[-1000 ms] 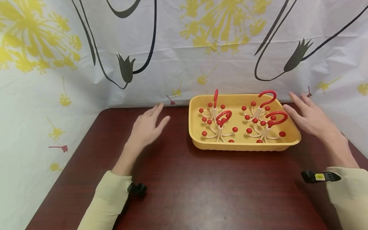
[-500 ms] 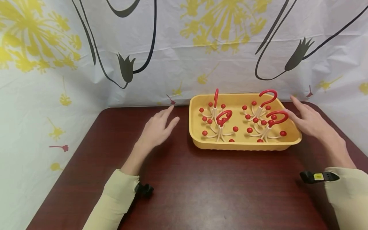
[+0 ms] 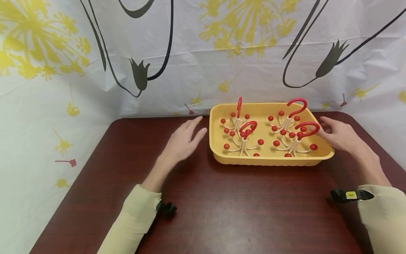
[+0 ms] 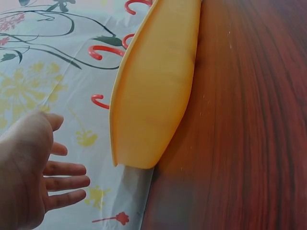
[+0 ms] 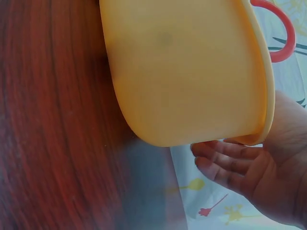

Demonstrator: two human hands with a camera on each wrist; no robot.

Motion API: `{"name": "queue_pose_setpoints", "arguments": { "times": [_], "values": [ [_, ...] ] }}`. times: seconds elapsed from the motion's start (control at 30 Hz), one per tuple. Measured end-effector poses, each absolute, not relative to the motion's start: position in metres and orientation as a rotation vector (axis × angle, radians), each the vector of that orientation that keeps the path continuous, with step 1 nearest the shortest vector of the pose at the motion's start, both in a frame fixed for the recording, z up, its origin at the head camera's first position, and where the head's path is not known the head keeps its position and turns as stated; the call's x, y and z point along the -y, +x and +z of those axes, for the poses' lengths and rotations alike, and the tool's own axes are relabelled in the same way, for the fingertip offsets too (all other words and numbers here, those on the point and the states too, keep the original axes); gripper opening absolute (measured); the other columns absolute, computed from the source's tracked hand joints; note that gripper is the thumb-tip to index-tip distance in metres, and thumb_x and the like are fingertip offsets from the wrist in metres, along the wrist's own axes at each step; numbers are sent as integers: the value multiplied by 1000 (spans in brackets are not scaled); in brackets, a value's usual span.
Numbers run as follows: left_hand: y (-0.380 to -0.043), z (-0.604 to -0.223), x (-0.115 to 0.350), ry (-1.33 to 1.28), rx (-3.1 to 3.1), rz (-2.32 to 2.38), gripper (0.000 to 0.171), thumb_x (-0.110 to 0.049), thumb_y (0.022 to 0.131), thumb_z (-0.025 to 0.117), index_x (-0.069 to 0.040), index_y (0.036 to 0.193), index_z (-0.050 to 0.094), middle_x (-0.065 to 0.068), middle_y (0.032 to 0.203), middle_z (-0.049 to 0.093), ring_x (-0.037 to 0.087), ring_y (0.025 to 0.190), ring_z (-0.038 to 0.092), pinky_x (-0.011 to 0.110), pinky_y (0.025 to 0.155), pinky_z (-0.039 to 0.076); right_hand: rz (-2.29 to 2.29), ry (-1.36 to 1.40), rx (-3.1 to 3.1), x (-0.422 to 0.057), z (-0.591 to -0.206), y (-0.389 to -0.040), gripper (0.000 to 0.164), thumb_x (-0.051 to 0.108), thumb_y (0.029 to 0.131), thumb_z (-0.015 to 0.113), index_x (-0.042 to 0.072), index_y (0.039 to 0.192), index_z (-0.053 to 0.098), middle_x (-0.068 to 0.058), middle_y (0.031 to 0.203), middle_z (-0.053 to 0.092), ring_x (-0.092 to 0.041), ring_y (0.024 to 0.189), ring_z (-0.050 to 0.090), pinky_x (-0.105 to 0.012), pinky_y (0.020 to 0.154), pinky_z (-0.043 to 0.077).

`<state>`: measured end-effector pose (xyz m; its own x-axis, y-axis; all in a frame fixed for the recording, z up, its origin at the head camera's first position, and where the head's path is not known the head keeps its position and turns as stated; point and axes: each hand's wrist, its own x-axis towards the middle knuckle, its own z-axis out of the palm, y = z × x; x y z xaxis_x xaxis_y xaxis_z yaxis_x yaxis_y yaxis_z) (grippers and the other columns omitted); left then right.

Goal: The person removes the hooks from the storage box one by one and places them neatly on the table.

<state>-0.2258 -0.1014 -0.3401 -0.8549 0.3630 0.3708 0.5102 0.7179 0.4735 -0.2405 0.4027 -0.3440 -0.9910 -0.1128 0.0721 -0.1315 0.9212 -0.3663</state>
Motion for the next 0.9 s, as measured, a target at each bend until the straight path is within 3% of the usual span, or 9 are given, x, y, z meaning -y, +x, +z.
{"name": "queue_pose_setpoints", "arguments": {
  "times": [0.1, 0.23, 0.5, 0.9],
  "values": [
    [-227, -340, 96, -714, 2658, -880, 57, -47, 107, 43, -11, 152, 45, 11, 141, 57, 26, 130, 52, 47, 108, 43, 587, 185, 3000, -401, -344, -240, 62, 35, 102, 57, -16, 137, 47, -36, 106, 63, -44, 88, 60, -52, 75, 53],
    [-227, -338, 87, -745, 2641, -928, 56, -45, 107, 44, -12, 152, 45, 9, 137, 58, 23, 127, 53, 45, 107, 44, 611, 150, 2975, -401, -343, -238, 56, 34, 102, 58, -12, 133, 53, -30, 97, 66, -33, 78, 57, -34, 60, 45],
    [-228, -337, 72, -820, 2631, -955, 55, -44, 108, 43, -9, 151, 46, 9, 135, 59, 22, 121, 55, 42, 103, 47, 644, 121, 2967, -403, -345, -238, 52, 29, 102, 58, -13, 132, 54, -35, 103, 65, -39, 82, 61, -32, 60, 49],
    [-231, -333, 40, -935, 2568, -986, 44, -32, 106, 54, -8, 143, 54, 6, 118, 61, 19, 108, 59, 33, 89, 51, 676, 136, 2944, -402, -349, -242, 50, 25, 102, 59, -14, 132, 54, -38, 109, 64, -47, 91, 64, -28, 62, 49]
  ]
}}
